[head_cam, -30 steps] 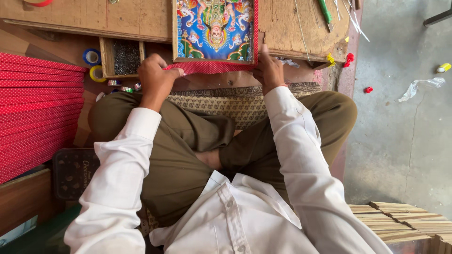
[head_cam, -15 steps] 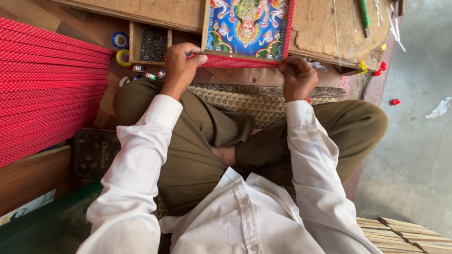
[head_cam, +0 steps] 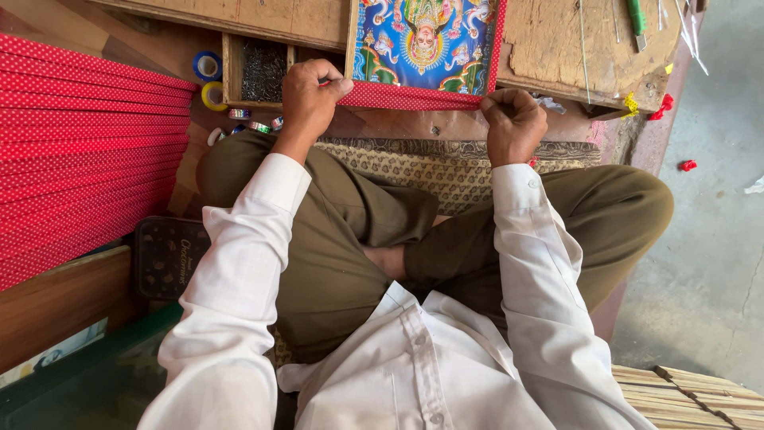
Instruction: The person assembles a small framed religious art piece by placing a printed image into a wooden frame, covering it with a clear sheet, and wrapping the edges with red polka-dotted tape. They repeat this process for multiple frames, stacking the finished pieces on a nearby table.
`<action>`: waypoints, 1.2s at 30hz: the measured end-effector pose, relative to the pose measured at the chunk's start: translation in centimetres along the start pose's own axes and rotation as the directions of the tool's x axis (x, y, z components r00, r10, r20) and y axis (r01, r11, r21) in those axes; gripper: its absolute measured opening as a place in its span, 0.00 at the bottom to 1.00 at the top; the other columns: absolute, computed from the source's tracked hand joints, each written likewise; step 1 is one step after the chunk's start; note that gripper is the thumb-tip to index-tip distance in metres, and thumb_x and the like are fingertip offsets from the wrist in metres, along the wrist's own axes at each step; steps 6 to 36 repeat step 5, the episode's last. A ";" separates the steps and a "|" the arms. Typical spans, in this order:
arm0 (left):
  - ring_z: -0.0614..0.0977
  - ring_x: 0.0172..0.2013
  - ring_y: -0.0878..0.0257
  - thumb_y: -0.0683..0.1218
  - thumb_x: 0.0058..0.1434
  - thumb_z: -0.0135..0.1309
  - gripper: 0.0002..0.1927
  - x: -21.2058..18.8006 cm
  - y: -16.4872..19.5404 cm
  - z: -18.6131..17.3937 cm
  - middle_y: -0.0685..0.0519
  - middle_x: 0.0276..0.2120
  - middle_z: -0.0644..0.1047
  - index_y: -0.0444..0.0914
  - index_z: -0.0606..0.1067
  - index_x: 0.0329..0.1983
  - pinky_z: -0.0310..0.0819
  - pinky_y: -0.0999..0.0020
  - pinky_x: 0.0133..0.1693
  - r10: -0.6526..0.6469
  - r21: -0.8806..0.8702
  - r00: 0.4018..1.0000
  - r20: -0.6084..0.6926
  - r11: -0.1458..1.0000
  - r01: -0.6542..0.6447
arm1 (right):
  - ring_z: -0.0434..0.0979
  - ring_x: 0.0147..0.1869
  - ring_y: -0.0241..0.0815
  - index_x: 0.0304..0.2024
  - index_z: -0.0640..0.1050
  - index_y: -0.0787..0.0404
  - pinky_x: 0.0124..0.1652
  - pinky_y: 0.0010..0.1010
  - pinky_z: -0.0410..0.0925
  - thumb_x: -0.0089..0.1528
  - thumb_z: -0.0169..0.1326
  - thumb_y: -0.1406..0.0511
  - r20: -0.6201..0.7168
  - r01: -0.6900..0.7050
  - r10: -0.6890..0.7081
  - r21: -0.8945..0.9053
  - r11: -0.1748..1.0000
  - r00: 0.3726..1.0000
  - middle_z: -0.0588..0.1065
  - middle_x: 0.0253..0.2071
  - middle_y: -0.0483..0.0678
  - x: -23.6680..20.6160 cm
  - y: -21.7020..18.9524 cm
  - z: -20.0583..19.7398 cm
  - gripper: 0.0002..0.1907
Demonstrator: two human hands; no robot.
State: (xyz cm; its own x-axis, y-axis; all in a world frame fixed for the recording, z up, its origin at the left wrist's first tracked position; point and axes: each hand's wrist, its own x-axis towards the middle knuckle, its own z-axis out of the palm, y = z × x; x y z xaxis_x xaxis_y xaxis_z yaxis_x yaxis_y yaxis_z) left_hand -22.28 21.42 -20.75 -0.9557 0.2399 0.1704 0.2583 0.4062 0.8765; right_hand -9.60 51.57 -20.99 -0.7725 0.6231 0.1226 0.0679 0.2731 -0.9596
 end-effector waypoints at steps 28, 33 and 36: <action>0.81 0.28 0.58 0.44 0.57 0.68 0.09 0.1 0.1 0.1 0.49 0.26 0.81 0.35 0.80 0.29 0.72 0.63 0.33 -0.108 0.004 0.994 0.036 0.994 0.108 | 0.78 0.34 0.28 0.33 0.83 0.69 0.36 0.21 0.72 0.57 0.65 0.78 0.006 -0.004 0.004 0.021 1.000 1.000 0.82 0.31 0.46 0.0 -0.1 0.0 0.04; 0.81 0.28 0.58 0.44 0.57 0.68 0.09 0.1 0.1 0.1 0.49 0.26 0.81 0.35 0.80 0.29 0.72 0.63 0.33 -0.108 0.004 0.994 0.036 0.994 0.108 | 0.78 0.34 0.28 0.33 0.83 0.69 0.36 0.21 0.72 0.57 0.65 0.78 0.006 -0.004 0.004 0.021 1.000 1.000 0.82 0.31 0.46 0.0 -0.1 0.0 0.04; 0.81 0.28 0.58 0.44 0.57 0.68 0.09 0.1 0.1 0.1 0.49 0.26 0.81 0.35 0.80 0.29 0.72 0.63 0.33 -0.108 0.004 0.994 0.036 0.994 0.108 | 0.78 0.34 0.28 0.33 0.83 0.69 0.36 0.21 0.72 0.57 0.65 0.78 0.006 -0.004 0.004 0.021 1.000 1.000 0.82 0.31 0.46 0.0 -0.1 0.0 0.04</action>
